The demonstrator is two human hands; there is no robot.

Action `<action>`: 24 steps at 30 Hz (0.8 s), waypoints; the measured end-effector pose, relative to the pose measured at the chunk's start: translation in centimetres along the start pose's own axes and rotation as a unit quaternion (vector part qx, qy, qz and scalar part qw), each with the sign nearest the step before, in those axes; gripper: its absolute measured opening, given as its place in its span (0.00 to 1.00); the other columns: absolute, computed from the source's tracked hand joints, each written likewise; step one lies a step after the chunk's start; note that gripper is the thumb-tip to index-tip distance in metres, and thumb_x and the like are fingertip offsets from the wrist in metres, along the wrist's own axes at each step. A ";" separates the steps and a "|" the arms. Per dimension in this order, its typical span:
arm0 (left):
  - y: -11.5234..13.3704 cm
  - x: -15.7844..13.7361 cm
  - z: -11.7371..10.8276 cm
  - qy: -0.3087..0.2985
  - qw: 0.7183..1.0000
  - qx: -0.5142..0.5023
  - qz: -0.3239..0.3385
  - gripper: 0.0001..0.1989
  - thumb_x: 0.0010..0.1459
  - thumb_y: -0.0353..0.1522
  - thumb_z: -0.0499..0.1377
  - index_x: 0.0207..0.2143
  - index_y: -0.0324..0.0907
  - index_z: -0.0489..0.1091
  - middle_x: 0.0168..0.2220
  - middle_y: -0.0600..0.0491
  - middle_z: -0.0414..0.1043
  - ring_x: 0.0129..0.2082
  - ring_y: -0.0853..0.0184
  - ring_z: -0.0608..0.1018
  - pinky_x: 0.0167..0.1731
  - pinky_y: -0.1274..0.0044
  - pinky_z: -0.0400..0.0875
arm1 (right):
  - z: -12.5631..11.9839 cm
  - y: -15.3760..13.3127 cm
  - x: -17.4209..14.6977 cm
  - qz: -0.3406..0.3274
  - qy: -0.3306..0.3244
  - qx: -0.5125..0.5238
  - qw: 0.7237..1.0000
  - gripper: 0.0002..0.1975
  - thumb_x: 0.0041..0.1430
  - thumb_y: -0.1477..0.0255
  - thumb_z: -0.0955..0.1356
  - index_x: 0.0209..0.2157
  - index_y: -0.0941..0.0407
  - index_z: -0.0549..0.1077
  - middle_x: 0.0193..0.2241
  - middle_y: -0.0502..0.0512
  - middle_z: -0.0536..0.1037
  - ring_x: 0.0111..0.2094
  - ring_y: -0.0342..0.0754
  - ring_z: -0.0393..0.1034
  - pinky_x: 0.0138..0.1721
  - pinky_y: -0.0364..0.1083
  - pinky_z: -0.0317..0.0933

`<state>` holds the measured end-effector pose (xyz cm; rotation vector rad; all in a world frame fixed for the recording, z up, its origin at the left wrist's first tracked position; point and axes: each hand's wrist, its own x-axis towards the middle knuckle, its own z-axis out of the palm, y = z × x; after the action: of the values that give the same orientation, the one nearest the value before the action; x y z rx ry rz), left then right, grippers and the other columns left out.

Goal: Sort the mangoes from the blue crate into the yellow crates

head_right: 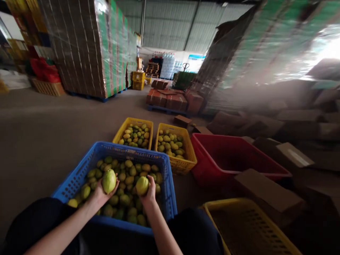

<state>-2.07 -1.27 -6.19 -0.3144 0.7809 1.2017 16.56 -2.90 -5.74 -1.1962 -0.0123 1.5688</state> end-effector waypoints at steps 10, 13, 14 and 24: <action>0.7 -2.9 2.2 -0.025 0.999 0.043 -0.021 0.18 0.62 0.40 0.48 0.45 0.40 0.70 0.28 0.51 0.76 0.27 0.62 0.79 0.30 0.67 0.77 | 0.3 -0.7 -1.2 0.055 0.043 -0.018 0.997 0.09 0.56 0.64 0.68 0.30 0.54 0.67 0.19 0.47 0.72 0.19 0.44 0.69 0.21 0.43 0.65; 1.1 -2.5 2.1 -0.018 0.998 0.049 -0.042 0.19 0.63 0.38 0.47 0.46 0.36 0.69 0.27 0.49 0.76 0.25 0.62 0.79 0.28 0.69 0.77 | 0.1 -1.1 -1.5 0.077 0.011 -0.019 0.997 0.08 0.55 0.65 0.67 0.31 0.55 0.69 0.19 0.48 0.73 0.19 0.44 0.68 0.19 0.41 0.63; 1.1 -2.4 2.0 -0.020 0.997 0.051 -0.059 0.20 0.63 0.38 0.46 0.46 0.35 0.69 0.27 0.48 0.76 0.25 0.62 0.79 0.27 0.69 0.76 | 0.0 -1.2 -1.6 0.093 -0.005 -0.022 0.995 0.08 0.55 0.65 0.66 0.31 0.56 0.70 0.18 0.50 0.73 0.19 0.44 0.68 0.18 0.41 0.62; 1.1 -2.5 1.9 0.055 0.993 0.098 -0.044 0.14 0.62 0.38 0.51 0.41 0.39 0.69 0.30 0.47 0.75 0.29 0.60 0.80 0.26 0.69 0.77 | 0.4 -0.5 -1.7 0.101 0.059 -0.051 0.992 0.05 0.54 0.67 0.65 0.28 0.54 0.67 0.17 0.49 0.73 0.20 0.47 0.70 0.20 0.44 0.64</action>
<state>-2.70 -1.54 -2.93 -0.2516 0.9641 1.0219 16.50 -3.70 -4.15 -1.4056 0.1100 1.6850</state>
